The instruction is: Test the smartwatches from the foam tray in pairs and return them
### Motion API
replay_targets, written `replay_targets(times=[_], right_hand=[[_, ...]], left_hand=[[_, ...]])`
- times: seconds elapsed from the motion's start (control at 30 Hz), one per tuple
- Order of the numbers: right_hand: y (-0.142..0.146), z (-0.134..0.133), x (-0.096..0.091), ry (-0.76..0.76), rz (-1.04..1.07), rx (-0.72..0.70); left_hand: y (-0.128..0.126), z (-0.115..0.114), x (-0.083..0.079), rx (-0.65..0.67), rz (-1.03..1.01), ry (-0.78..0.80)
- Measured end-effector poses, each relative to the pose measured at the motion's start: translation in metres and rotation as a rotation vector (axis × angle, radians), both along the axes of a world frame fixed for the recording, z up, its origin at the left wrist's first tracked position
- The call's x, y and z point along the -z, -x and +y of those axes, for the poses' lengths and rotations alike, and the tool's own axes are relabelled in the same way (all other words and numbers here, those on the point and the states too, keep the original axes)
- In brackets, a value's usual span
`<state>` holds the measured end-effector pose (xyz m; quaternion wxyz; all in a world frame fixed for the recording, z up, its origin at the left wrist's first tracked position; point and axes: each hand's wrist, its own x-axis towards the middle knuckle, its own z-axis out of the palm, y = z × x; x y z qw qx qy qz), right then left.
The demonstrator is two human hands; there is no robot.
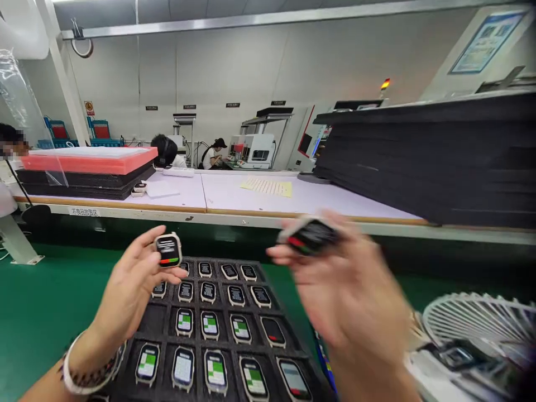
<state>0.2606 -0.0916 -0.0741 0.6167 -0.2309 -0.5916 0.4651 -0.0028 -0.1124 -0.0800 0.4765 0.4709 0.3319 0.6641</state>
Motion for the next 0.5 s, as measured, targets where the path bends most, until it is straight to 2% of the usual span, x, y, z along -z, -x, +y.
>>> replay_targets(times=[0.07,0.17,0.3,0.5], right_hand=[[0.016,0.013,0.009,0.153,0.078,-0.155],[0.037,0.031,0.027,0.390,0.093,-0.391],[0.046,0.037,0.038,0.395,0.064,-0.453],[0.044,0.035,0.038,0.357,0.036,-0.447]], left_hand=[[-0.008,0.014,0.008,0.103,0.051,0.104],[-0.014,0.024,0.021,0.149,0.135,0.125],[-0.015,0.030,0.028,0.163,0.196,0.086],[-0.016,0.034,0.033,0.177,0.227,0.072]])
